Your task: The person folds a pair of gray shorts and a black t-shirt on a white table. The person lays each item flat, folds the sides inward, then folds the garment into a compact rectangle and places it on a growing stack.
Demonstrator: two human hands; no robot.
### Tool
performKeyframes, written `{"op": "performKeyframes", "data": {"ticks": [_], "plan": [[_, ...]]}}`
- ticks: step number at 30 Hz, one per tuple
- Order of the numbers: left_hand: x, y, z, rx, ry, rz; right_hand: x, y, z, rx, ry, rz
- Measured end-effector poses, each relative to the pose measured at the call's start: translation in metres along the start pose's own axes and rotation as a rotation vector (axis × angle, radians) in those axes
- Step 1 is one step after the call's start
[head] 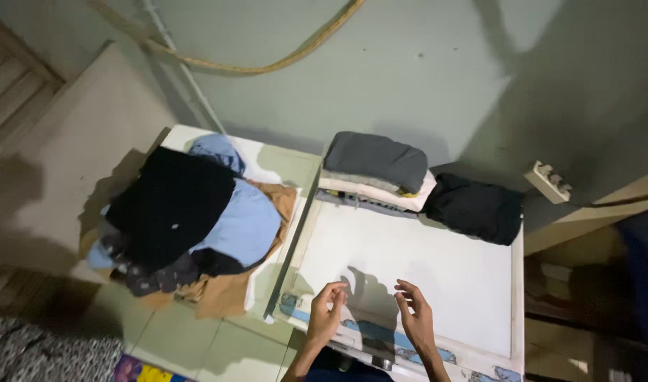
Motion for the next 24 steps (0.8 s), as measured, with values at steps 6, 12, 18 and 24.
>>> {"op": "performKeyframes", "data": {"ticks": [6, 12, 18, 24], "plan": [[0.029, 0.041, 0.016, 0.272, -0.204, -0.149, -0.016, -0.024, 0.002, -0.078, 0.063, -0.008], [0.063, 0.106, 0.026, 0.523, -0.339, -0.303, -0.033, -0.065, 0.005, -0.160, 0.111, 0.004], [0.072, 0.176, 0.006, 0.589, -0.376, -0.432, -0.059, -0.131, 0.008, -0.218, 0.153, -0.024], [0.076, 0.252, -0.032, 0.611, -0.440, -0.719, -0.094, -0.221, 0.006, -0.290, 0.174, 0.007]]}}
Point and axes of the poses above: each hand's wrist, its own z-axis away from the middle knuckle, its own y-axis out of the back of the hand, x = y × z, the point moved 9 cm from there along -z, towards the middle knuckle, and after that the axes turned 9 degrees about x, right-handed, at the moved point
